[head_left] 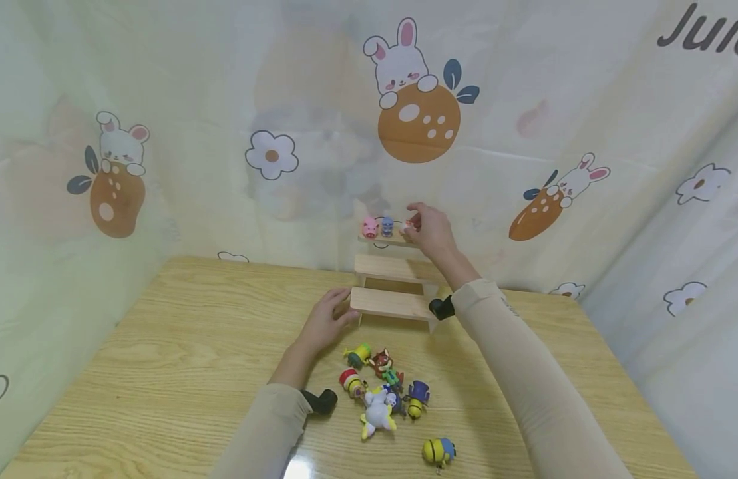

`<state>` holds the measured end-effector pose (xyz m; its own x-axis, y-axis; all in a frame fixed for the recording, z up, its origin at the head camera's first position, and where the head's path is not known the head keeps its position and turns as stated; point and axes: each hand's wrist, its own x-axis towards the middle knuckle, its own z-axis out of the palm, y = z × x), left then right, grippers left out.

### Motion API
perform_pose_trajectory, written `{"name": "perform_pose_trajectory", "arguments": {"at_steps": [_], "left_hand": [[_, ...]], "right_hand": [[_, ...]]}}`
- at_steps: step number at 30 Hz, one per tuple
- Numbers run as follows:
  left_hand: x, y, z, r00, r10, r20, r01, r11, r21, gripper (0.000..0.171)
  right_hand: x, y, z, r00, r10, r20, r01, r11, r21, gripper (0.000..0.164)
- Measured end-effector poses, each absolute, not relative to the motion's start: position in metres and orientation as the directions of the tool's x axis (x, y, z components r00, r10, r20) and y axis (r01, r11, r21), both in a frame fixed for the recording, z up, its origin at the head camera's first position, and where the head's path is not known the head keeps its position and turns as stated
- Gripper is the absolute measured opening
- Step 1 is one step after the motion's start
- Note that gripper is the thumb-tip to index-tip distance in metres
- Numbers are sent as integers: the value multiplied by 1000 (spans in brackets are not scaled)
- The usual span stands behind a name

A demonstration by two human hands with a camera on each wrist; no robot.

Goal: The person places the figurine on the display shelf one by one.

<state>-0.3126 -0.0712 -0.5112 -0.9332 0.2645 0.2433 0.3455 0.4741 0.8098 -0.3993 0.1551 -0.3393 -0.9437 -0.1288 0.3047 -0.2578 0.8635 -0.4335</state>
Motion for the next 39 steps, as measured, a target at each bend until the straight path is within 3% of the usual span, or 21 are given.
{"name": "perform_pose_trajectory", "arguments": {"at_steps": [13,27,32,36,39], "left_hand": [[-311,-70,-511,-932,268,245,349,469,812,63],[-313,-71,-514,-937,253,239,338,494,801,66],[-313,-71,-514,-935,254,248,345,483,805,66],[-312,-70,-512,-935,254,247,344,481,807,65],[-311,-71,-510,-936,256,241,340,482,807,66]], "right_hand": [[-391,167,-343,-925,-97,367,-286,814,-506,45],[-324,179,-374,-901,-222,372,-413,699,-584,41],[-294,176,-385,-905,-308,294,-425,696,-578,30],[-272,178,-395,-910,-385,156,-402,720,-565,27],[-261,182,-403,-878,-476,54,-427,726,-540,26]]}}
